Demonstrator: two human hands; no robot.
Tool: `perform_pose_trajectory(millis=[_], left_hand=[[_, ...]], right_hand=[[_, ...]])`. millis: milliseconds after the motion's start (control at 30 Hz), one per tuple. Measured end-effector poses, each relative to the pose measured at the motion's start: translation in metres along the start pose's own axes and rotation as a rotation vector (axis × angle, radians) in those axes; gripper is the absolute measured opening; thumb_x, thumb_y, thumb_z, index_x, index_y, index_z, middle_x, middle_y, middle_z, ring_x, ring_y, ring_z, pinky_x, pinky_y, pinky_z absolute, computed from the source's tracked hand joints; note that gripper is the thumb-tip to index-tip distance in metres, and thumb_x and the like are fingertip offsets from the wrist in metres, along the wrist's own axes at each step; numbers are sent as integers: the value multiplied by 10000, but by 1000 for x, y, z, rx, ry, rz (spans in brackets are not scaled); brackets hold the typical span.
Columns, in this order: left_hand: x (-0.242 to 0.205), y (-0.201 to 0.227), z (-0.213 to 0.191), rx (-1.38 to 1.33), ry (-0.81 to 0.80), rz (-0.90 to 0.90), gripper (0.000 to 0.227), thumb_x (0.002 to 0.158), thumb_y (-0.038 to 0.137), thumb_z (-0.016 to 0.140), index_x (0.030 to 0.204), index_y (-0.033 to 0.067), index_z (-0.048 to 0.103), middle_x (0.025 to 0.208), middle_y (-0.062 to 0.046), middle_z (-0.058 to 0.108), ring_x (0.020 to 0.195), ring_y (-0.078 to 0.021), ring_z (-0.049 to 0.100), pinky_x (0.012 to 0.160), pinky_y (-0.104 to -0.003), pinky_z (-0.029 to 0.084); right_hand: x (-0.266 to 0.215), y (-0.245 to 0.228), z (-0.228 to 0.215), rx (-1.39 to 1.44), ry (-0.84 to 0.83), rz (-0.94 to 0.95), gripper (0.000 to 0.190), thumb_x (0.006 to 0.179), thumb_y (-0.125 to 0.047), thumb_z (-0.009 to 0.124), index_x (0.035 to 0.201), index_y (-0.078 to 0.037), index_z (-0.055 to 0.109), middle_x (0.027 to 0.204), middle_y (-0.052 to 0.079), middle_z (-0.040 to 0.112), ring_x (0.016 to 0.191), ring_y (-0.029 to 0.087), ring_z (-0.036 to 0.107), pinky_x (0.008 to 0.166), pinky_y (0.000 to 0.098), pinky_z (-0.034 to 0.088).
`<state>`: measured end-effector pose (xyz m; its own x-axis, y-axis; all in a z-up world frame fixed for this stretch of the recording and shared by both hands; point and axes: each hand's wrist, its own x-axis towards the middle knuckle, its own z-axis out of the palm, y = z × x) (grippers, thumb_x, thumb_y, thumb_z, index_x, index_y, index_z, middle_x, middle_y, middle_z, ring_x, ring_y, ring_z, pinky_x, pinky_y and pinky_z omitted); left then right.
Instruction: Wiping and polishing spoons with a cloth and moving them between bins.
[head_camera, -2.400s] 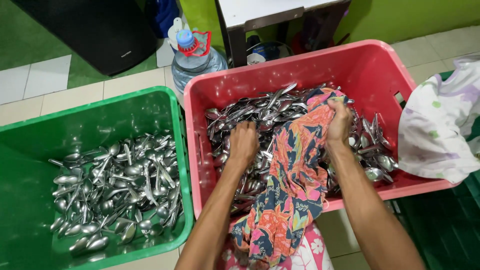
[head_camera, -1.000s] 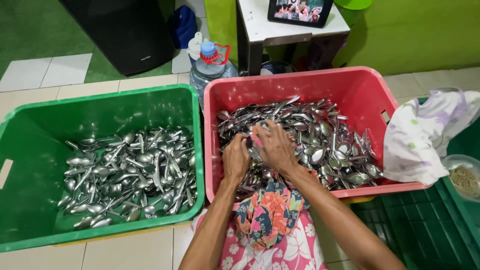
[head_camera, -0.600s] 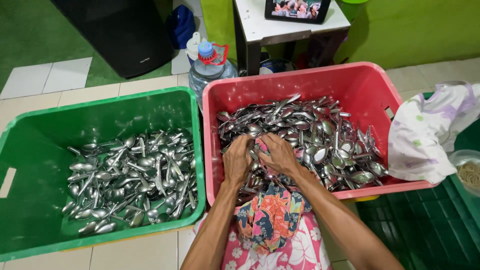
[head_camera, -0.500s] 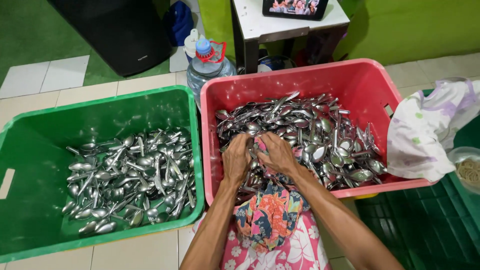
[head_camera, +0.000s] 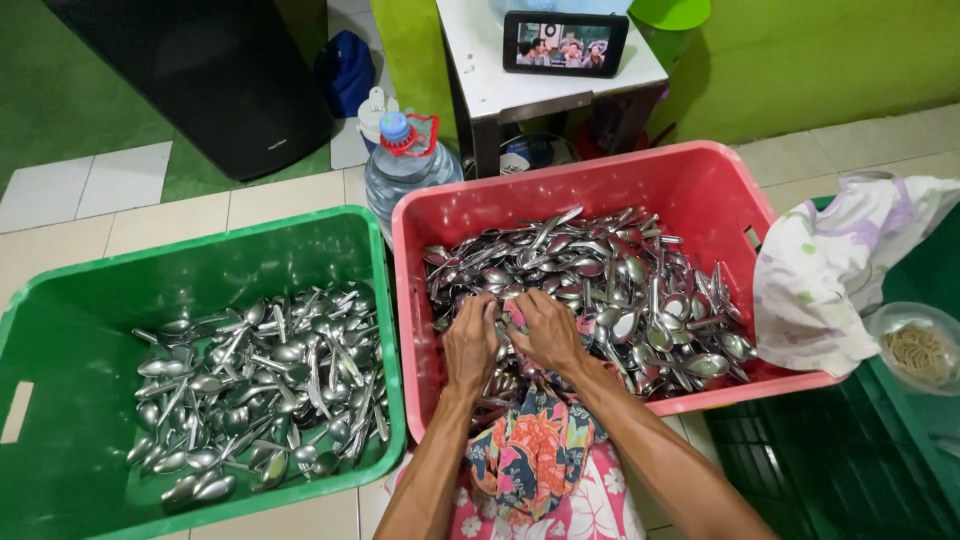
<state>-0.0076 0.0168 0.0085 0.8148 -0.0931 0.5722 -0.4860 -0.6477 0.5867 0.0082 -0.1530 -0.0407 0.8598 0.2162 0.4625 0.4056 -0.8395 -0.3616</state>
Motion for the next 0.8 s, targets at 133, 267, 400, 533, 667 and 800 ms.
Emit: perform_pose_trajectory(millis=[133,267,400,533,667,800], left_hand=[[5,3,3,7,0,-22,168,1082,227,475,1005,164,611,795,-22,612,747,-258,683,615,-368,570],[5,5,1,-12,7,-37,142,1072,235,502,1075,135,602,893,-74,650,814,-304,701,655,-391,574],[7,22,-9,-113,-56,-118,163,1053,234,556,1116,96,617,953,-113,688,845,-307,716,713,-426,588],[19,11,-8,-295,-104,-148,166,1052,195,553,1041,84,675,951,-92,667,908,-311,694,807,-409,553],[47,-2,-7,-482,-138,-175,198,1024,129,560,918,68,716,887,-105,678,890,-328,667,881,-434,494],[83,-19,-8,-492,-148,-145,199,1016,157,588,901,95,738,846,-104,693,870,-324,654,873,-436,484]], right_hand=[[4,-1,-4,28,14,0,295,764,-319,735,905,-122,567,829,78,550,797,336,669,645,431,564],[3,2,-1,32,47,10,275,767,-309,730,889,-116,577,817,78,555,784,332,670,636,422,561],[5,-2,-6,90,87,61,254,780,-284,742,890,-108,597,809,88,572,781,342,676,618,432,554],[17,-20,-30,152,72,85,250,758,-250,760,887,-93,614,800,118,583,770,371,674,636,449,547],[41,-48,-65,419,-38,255,228,773,-269,773,836,-97,638,716,101,641,703,294,674,617,404,527],[87,-77,-107,769,-187,416,200,790,-227,739,731,-68,634,632,94,668,627,238,610,599,399,490]])
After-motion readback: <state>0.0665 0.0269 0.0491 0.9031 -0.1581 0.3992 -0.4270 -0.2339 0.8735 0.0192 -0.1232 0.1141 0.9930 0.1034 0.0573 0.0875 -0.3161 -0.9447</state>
